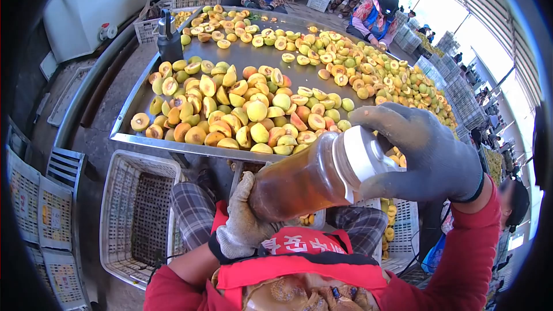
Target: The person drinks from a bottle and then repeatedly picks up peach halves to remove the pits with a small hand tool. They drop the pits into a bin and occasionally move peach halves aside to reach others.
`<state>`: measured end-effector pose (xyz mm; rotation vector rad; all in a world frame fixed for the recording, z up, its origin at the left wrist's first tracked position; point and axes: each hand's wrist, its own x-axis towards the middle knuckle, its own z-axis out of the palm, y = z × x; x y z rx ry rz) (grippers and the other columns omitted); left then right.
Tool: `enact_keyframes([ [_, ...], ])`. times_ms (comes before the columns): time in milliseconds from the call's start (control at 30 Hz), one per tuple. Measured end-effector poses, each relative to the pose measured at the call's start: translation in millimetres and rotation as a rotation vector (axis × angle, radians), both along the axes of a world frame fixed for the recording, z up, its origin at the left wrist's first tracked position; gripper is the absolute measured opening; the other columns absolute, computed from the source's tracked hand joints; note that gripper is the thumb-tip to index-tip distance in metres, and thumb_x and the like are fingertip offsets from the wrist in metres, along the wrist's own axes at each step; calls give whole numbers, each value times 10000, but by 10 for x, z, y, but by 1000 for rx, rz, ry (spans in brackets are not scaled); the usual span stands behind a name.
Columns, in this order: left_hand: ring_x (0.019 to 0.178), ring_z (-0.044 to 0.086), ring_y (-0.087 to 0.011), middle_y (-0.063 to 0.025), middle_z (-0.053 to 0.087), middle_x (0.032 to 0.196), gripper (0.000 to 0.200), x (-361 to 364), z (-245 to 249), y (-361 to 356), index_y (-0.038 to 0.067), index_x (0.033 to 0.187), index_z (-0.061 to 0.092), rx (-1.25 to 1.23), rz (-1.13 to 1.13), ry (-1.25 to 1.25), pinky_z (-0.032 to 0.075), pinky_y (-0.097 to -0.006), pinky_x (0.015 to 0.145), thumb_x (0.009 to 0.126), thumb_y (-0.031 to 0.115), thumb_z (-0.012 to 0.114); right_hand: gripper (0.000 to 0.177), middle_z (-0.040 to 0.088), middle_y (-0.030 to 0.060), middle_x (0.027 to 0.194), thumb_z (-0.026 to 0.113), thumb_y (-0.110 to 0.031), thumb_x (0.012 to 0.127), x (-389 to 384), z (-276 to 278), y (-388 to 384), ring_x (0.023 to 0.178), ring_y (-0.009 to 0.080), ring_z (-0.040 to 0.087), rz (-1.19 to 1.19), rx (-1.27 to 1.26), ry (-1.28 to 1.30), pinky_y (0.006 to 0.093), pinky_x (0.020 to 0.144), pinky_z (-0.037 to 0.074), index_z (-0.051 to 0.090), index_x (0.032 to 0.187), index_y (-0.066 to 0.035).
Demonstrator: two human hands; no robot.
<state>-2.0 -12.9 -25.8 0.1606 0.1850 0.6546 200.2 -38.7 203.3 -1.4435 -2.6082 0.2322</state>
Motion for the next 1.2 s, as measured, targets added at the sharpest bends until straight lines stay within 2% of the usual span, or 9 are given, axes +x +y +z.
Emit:
enact_keyframes([
  [67, 1257, 421, -300, -130, 396, 1391, 651, -75, -42, 29, 88, 1401, 297, -13, -55, -41, 347, -504, 1042, 927, 535, 325, 580, 582, 168, 935, 773, -325, 662, -10, -29, 33, 797, 329, 607, 76, 38, 31, 380, 675, 493, 538, 1093, -17],
  [300, 1227, 455, -301, -121, 425, 1371, 628, -62, -89, 34, 87, 1384, 330, -45, -149, -94, 365, -539, 1012, 922, 510, 372, 350, 577, 109, 1037, 691, -130, 742, -17, 0, 211, 882, 294, 599, 518, 106, -37, 383, 741, 499, 591, 1076, -94],
  [400, 1224, 458, -303, -120, 426, 1370, 625, -55, -73, 22, 85, 1382, 334, -64, -135, -60, 365, -537, 1013, 922, 505, 378, 383, 570, 130, 1059, 750, -229, 715, 0, 7, 229, 890, 283, 602, 570, 103, -73, 384, 749, 501, 626, 1043, -73],
  [600, 1217, 467, -300, -125, 442, 1355, 620, -58, -86, -18, 85, 1375, 341, 9, -60, -115, 387, -519, 1001, 926, 513, 368, 548, 616, 156, 837, 727, -457, 706, -83, -5, 60, 755, 332, 624, 5, -9, 9, 380, 646, 495, 595, 1000, -14],
  [733, 1219, 461, -314, -127, 436, 1357, 648, -47, -12, -20, 94, 1379, 336, -1, 40, 10, 402, -517, 988, 912, 542, 382, 555, 615, 183, 910, 657, -492, 774, -211, 66, 17, 844, 325, 626, -270, -183, -215, 405, 692, 489, 578, 1032, -6],
  [900, 1221, 442, -344, -128, 400, 1380, 716, -56, -43, 1, 117, 1388, 318, 22, 48, 114, 416, -517, 972, 866, 597, 418, 575, 585, 185, 1011, 698, -381, 768, 60, -65, 193, 864, 334, 610, 336, 97, 60, 386, 736, 493, 510, 1209, -64],
  [967, 1218, 446, -341, -124, 406, 1375, 704, -114, -132, 37, 133, 1387, 319, -56, 19, 106, 430, -516, 956, 865, 595, 421, 606, 583, 171, 1011, 728, -349, 750, 24, -52, 205, 837, 329, 613, 393, 85, 60, 374, 721, 497, 504, 1243, -79],
  [1033, 1214, 451, -338, -119, 408, 1373, 690, -153, -132, 51, 150, 1384, 324, -98, 1, 107, 440, -517, 943, 865, 593, 423, 589, 589, 158, 987, 736, -322, 743, -49, -11, 144, 827, 326, 615, 288, 3, 98, 376, 697, 496, 513, 1237, -90],
  [1200, 1209, 459, -330, -111, 402, 1380, 658, -167, -126, 21, 173, 1379, 336, -91, 3, 115, 446, -525, 930, 870, 583, 417, 604, 588, 179, 1012, 634, -489, 790, -265, 142, 190, 871, 333, 611, -263, -374, -319, 394, 675, 486, 527, 1187, -47],
])
